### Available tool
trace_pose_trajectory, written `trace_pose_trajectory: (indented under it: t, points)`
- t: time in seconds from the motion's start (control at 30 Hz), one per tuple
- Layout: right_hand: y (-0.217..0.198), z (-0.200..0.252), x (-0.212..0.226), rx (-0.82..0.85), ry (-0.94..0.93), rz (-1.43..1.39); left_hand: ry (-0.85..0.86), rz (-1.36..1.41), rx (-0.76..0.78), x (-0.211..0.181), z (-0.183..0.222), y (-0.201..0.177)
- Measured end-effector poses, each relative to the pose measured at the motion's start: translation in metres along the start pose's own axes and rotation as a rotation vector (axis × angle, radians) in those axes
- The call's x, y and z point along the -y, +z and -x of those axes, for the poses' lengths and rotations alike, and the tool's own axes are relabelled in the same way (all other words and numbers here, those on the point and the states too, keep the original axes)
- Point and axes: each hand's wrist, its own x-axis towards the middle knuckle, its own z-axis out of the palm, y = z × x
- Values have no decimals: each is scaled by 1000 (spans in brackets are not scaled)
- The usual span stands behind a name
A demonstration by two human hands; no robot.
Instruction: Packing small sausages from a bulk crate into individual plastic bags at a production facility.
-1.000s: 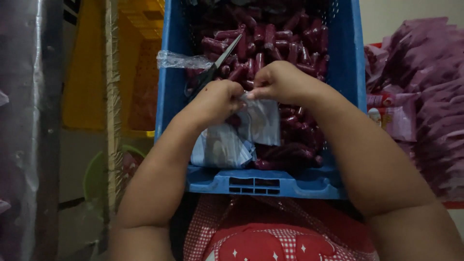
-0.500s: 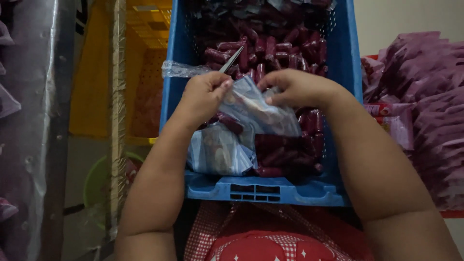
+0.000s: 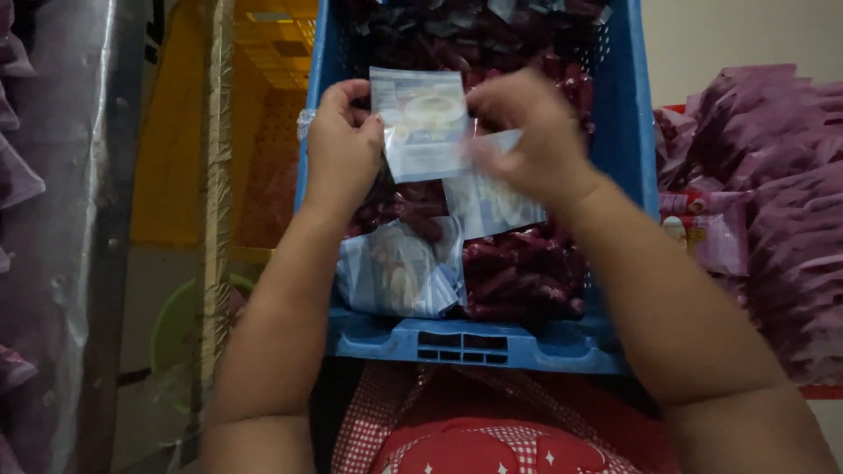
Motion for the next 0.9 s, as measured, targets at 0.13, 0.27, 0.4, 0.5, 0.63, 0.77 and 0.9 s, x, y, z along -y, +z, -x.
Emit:
trace_pose_trajectory:
  t: [0.13, 0.27, 0.4, 0.5, 0.63, 0.77, 0.9]
  points:
    - [29, 11, -9, 307, -119, 337, -220, 226, 103, -37, -4, 3]
    - [15, 6, -28, 110, -156, 273, -211, 329, 138, -59, -24, 19]
    - [-16, -4, -37, -1, 249, 10, -195, 424, 249, -82, -31, 36]
    - [-28, -3, -44, -125, 571, -307, 263, 192, 267, -83, -30, 54]
    - [-27, -2, -50, -146, 645, -586, 294, -93, 416, -99, -23, 65]
    - [-38, -2, -36, 31, 627, -512, 396, -201, 433, -91, -33, 71]
    - [-43, -4, -36, 18, 497, -415, 312, -260, 477, -82, -36, 71]
